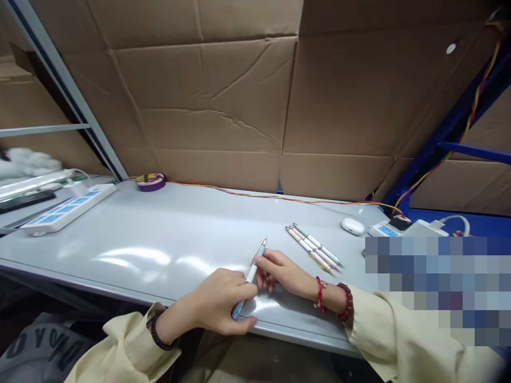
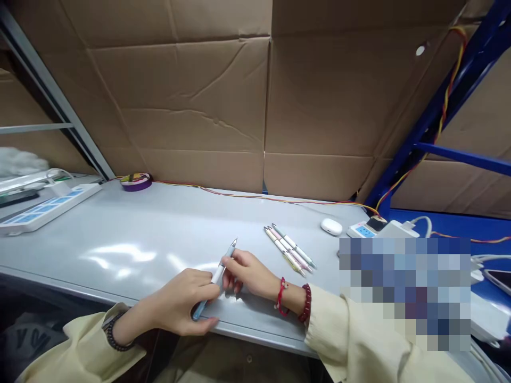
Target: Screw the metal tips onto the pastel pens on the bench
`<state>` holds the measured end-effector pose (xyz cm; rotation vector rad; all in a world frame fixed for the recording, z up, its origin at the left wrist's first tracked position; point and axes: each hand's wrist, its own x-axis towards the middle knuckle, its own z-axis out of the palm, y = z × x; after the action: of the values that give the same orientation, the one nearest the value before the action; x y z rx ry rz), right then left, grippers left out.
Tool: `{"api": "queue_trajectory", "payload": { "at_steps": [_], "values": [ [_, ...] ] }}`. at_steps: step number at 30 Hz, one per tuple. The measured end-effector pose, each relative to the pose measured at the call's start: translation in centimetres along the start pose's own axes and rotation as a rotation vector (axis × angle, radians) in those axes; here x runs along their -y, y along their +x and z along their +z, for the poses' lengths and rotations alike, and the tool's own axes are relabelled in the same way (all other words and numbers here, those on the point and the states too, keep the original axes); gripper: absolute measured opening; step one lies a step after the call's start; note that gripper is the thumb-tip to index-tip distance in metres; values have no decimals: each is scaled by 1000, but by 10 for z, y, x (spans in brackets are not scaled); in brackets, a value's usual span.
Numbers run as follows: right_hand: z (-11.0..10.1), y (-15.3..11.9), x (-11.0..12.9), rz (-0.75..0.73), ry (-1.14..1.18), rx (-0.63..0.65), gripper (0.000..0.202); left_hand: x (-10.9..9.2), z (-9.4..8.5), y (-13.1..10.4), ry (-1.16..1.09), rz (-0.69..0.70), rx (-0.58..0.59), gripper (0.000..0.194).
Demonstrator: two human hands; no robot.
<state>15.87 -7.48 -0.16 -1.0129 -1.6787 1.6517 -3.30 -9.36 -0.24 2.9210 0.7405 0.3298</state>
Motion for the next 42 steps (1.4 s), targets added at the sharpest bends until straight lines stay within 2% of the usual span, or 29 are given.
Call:
{"api": "queue_trajectory", "payload": {
  "at_steps": [4, 6, 8, 11, 13, 14, 16, 18, 22, 25, 27, 29, 31, 33, 37, 42],
  "values": [
    [3, -5, 0, -60, -49, 23, 36, 0, -2, 1, -69, -20, 8, 21],
    [6, -8, 3, -113, -128, -19, 35, -1, -4, 1, -147, -23, 2, 36],
    [7, -9, 8, -145, -268, -166, 35, -1, -7, 0, -202, -24, -15, 59],
    [-4, -9, 16, -141, -583, -372, 35, 0, -8, -1, -205, -39, -13, 69],
    [-18, -10, 20, -125, -800, -383, 33, 0, -8, -2, -185, -63, 1, 65],
    [-26, -11, 21, -104, -1030, -406, 32, 0, -8, -2, -177, -75, 7, 61],
    [-40, -14, 23, -1, -1416, -439, 26, -1, -8, -2, -160, -83, 13, 53],
    [-48, -19, 24, 93, -1624, -440, 23, -1, -8, -1, -144, -68, 20, 46],
    [-54, -27, 25, 144, -1669, -413, 23, -1, -8, 1, -119, -66, 34, 35],
    [-59, -31, 23, 187, -1691, -489, 36, -1, -7, 2, -116, -77, 40, 31],
    [-63, -33, 20, 266, -1692, -527, 46, -1, -7, 2, -113, -86, 44, 29],
    [-67, -34, 18, 340, -1675, -495, 47, -1, -7, 2, -107, -92, 47, 26],
    [-70, -34, 17, 337, -1653, -417, 39, -1, -7, 2, -103, -96, 47, 24],
    [-71, -31, 17, 271, -1638, -374, 32, -2, -6, 2, -102, -99, 48, 22],
    [-77, -18, 11, 35, -1606, -313, 23, -1, -6, 1, -101, -100, 42, 21],
    [-92, 6, -8, -229, -1505, -266, 31, -1, -5, 2, -100, -103, 41, 19]
  ]
}}
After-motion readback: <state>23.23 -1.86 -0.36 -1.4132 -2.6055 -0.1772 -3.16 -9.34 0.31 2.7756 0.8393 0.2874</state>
